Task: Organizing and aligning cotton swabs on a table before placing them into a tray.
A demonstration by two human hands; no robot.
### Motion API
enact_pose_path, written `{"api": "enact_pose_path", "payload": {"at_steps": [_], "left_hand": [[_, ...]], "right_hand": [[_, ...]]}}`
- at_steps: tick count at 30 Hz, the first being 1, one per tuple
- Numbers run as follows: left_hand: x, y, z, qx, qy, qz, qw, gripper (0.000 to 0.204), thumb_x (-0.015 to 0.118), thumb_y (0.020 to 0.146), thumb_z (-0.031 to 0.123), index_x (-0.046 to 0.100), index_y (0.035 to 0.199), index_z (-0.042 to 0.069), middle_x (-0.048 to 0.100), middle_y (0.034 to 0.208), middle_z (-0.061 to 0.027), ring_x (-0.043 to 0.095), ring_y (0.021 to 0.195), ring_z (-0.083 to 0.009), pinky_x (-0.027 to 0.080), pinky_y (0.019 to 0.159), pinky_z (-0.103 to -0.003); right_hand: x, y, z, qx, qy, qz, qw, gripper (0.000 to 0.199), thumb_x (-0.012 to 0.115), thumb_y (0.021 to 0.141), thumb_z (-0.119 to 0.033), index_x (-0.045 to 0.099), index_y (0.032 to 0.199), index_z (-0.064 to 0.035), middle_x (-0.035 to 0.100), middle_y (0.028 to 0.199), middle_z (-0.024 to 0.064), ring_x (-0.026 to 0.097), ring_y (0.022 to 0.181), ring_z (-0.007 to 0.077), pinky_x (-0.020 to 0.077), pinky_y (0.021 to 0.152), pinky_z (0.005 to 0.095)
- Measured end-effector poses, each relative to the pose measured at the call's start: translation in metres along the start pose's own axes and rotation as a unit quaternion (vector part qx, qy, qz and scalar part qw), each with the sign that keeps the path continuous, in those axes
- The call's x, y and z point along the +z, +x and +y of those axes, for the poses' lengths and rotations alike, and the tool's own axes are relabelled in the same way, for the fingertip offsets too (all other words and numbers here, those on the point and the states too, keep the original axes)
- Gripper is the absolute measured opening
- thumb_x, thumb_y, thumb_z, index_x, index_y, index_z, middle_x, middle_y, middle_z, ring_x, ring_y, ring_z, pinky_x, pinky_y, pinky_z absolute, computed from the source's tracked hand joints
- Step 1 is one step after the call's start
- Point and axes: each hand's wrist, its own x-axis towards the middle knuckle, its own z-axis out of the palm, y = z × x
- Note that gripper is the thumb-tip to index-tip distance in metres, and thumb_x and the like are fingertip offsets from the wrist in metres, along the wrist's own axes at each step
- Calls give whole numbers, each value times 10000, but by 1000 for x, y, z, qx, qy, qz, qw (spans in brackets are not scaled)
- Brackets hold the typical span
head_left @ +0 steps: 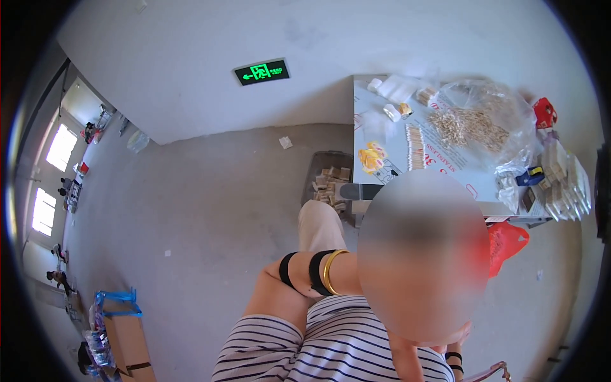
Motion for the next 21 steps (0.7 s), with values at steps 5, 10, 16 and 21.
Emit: {"api": "enact_pose_path", "payload": {"at_steps": [5,10,16,21], "left_hand": [[5,4,11,23,-9,11,1000,382,665,970,182,429,1270,183,618,1126,-7,571,691,-161,587,686,-366],[2,2,19,16,8,12,1000,464,676,969,179,393,1333,224,583,1162,2,570,693,-160,589,685,-377],[-2,6,27,13,12,2,1000,458,668,984,191,412,1362,228,579,1162,6,568,694,-153,593,688,-368],[-6,3,46,-66,-7,-43,997,407,664,991,197,480,1351,237,591,1129,15,560,687,-149,594,684,-366]], "right_hand": [[-6,-15,-8,1,-115,-30,993,469,778,806,-178,603,1239,-137,567,1293,105,517,1258,341,481,1028,487],[-5,-24,-15,18,-134,-25,991,457,768,810,-183,608,1237,-140,571,1292,104,519,1258,337,485,1024,482],[-5,-23,-20,7,-112,-35,993,469,768,807,-192,610,1246,-140,569,1295,111,513,1265,341,476,1037,485],[-8,-20,-23,2,-115,-19,993,469,768,807,-203,616,1246,-140,568,1298,114,507,1273,343,471,1047,482]]}}
